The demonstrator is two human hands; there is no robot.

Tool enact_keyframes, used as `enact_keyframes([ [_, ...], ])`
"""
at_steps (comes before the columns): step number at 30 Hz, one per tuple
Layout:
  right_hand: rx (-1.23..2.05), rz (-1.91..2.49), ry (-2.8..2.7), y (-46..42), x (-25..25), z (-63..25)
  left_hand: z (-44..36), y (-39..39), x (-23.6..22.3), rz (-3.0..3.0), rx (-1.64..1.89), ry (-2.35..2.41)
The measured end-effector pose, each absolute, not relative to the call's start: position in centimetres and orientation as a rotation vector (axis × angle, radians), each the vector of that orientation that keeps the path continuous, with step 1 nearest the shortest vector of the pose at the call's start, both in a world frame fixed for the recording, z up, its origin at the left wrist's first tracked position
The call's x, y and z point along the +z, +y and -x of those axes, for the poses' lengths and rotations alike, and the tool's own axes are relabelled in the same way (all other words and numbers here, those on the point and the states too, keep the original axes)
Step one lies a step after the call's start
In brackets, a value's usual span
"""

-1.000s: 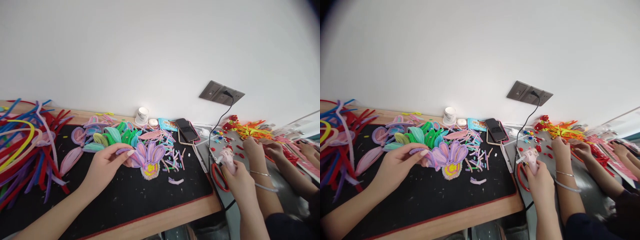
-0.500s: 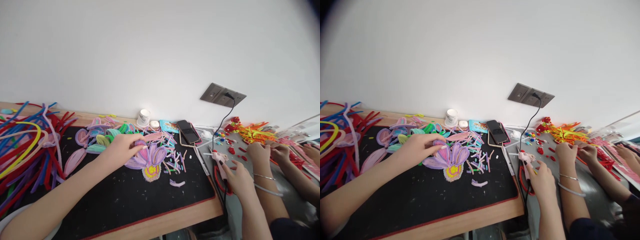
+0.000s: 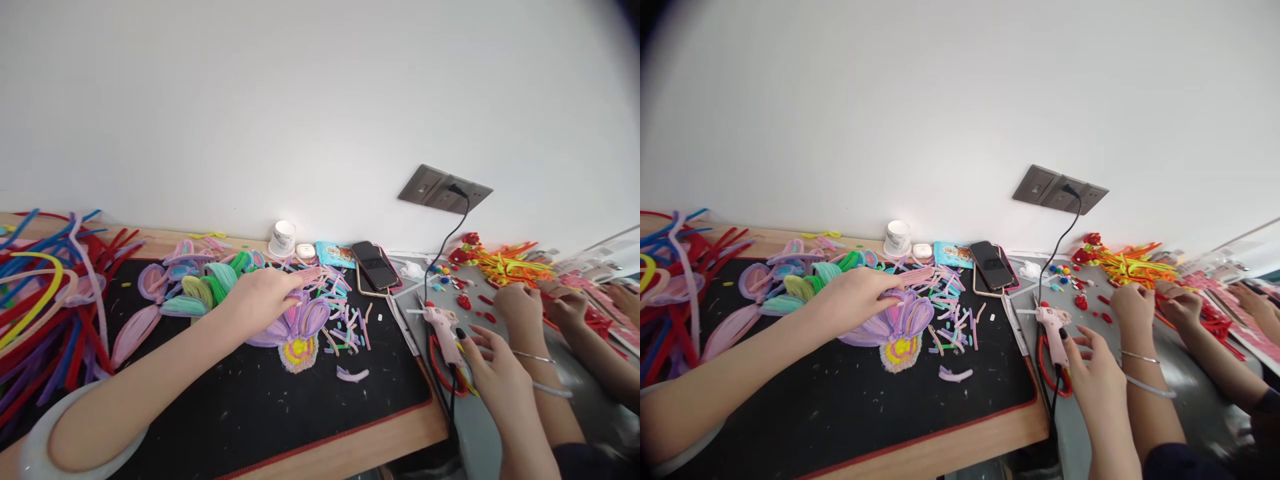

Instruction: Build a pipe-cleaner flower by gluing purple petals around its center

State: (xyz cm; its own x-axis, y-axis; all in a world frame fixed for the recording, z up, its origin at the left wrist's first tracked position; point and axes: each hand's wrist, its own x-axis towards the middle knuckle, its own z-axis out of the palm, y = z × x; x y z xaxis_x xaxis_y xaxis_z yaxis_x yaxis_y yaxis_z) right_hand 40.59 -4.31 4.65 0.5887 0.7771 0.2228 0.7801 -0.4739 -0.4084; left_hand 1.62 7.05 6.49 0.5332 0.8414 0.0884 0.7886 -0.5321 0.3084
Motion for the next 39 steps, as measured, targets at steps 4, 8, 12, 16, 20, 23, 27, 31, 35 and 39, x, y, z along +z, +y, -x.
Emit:
enact_keyframes([
  [4,0.032,2.341,-1.231,-4.2,4.6,-39.9,-1.9,6.9,6.5,-2.545,0.336,1.391],
  [8,0.056,2.319,-1.222,-4.2,4.8,-39.2,-2.0,6.9,6.0,-2.522,0.368,1.371],
  [12,-0.032,2.265,-1.242,-4.7,5.2,-37.9,-2.0,6.8,5.9,-2.541,0.356,1.388],
  [16,-0.181,2.046,-1.379,-5.3,4.8,-33.6,-2.0,6.7,5.8,-2.566,0.369,1.397],
  [20,0.199,1.601,-1.9,-5.2,3.8,-27.2,-2.2,6.8,5.8,-2.564,0.372,1.406],
  [23,0.341,1.444,-2.075,-4.3,3.3,-23.9,-2.0,7.0,6.0,-2.576,0.379,1.397],
  [27,0.321,1.425,-2.205,-2.8,2.9,-22.0,-1.1,7.5,6.4,-2.558,0.47,1.391],
  [31,0.301,1.441,-2.314,-1.9,2.2,-21.0,-0.5,8.1,6.5,-2.485,0.55,1.31],
  [35,0.267,1.441,-2.368,-1.8,1.5,-20.2,-0.5,8.3,6.0,-2.41,0.551,1.273],
  [39,0.238,1.433,-2.36,-1.9,1.1,-20.0,-0.5,8.4,5.4,-2.366,0.577,1.284],
])
